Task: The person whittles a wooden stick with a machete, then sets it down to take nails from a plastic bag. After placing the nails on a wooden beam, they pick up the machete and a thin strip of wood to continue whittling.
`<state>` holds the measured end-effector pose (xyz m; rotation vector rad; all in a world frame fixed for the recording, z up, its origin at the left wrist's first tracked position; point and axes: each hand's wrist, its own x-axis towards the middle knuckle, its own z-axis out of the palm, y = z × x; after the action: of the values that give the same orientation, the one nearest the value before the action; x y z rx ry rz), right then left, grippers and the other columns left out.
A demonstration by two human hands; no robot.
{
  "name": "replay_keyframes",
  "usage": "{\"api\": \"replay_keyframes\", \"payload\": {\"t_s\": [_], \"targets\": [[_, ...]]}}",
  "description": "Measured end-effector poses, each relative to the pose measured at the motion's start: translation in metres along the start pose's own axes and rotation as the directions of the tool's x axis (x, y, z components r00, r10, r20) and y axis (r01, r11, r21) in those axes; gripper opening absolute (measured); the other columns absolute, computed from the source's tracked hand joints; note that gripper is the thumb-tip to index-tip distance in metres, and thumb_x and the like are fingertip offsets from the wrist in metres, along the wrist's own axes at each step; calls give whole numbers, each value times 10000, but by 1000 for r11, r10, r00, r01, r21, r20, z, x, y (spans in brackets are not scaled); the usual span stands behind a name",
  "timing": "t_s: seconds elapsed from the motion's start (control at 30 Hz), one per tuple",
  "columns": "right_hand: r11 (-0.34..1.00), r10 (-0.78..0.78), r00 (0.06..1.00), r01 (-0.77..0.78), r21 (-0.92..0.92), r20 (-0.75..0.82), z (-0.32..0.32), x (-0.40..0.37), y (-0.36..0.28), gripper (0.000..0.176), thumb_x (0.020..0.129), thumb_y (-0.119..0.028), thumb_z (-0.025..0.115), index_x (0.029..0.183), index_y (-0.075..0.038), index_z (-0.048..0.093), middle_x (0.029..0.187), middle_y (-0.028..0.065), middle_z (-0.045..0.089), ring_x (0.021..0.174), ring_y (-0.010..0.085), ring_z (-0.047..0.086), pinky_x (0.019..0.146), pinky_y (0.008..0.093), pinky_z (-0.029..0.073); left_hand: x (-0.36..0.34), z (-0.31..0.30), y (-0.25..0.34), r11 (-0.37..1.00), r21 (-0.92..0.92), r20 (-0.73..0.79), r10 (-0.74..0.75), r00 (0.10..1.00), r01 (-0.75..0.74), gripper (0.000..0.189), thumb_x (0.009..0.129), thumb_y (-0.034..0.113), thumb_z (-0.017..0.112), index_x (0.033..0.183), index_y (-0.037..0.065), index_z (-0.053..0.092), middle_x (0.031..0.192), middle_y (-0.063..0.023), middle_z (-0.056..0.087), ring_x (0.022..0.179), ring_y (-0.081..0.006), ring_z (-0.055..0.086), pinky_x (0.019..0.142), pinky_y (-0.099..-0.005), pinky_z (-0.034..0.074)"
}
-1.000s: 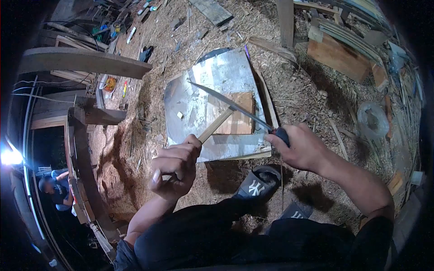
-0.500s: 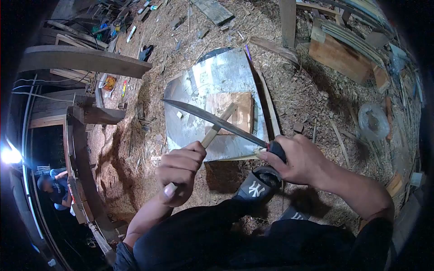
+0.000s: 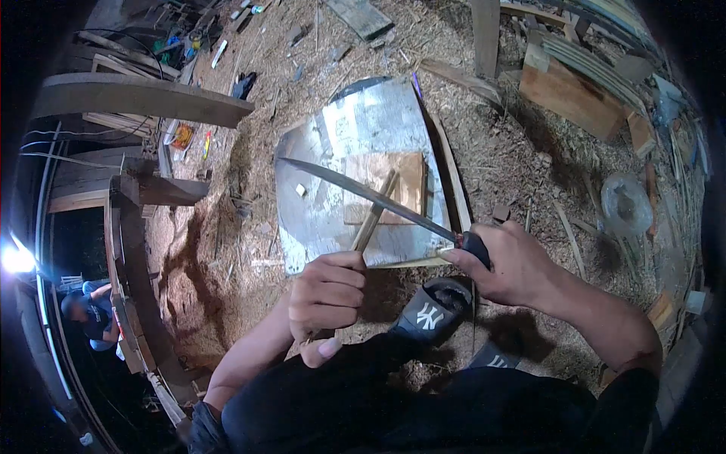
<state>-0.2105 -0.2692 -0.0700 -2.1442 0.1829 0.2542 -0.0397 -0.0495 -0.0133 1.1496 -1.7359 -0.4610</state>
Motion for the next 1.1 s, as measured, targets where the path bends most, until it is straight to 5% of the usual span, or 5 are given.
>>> {"api": "replay_keyframes", "payload": {"t_s": [0.13,0.67,0.87,0.93,1.1], "targets": [[999,42,998,-40,33,-49,1,10,12,627,1014,-579,468,786,-13,608,592,62,566,503,230,593,499,403,523,-5,-12,-2,999,-40,206,-2,979,10,345,774,312,506,566,41,454,573,-75,387,486,-263,406,537,-403,343],[1000,1,1000,-1,14,-5,2,-3,14,611,1011,-569,486,791,-10,598,568,70,562,471,224,563,465,377,510,0,-4,0,1000,17,140,-9,990,7,451,854,343,435,509,57,393,525,-58,374,439,-237,381,527,-390,380],[990,137,991,-137,22,0,-2,2,18,642,1002,-602,472,800,-11,618,566,51,554,471,226,577,492,402,535,3,-9,1,1000,-23,175,-12,984,16,350,772,307,503,545,57,413,570,-69,372,484,-253,407,541,-387,342],[999,-5,997,3,-34,-71,2,-5,19,674,1001,-611,461,825,15,639,577,82,585,497,258,609,518,424,547,1,-6,2,999,20,189,-31,982,28,352,772,309,503,542,59,410,563,-63,367,482,-255,406,540,-387,341],[989,134,989,-138,-49,-67,-6,5,17,682,1000,-589,484,819,50,639,581,153,621,536,319,658,528,453,546,1,-5,0,1000,-7,181,3,984,-1,351,770,309,501,536,67,399,559,-65,347,479,-257,400,541,-399,350]]}}
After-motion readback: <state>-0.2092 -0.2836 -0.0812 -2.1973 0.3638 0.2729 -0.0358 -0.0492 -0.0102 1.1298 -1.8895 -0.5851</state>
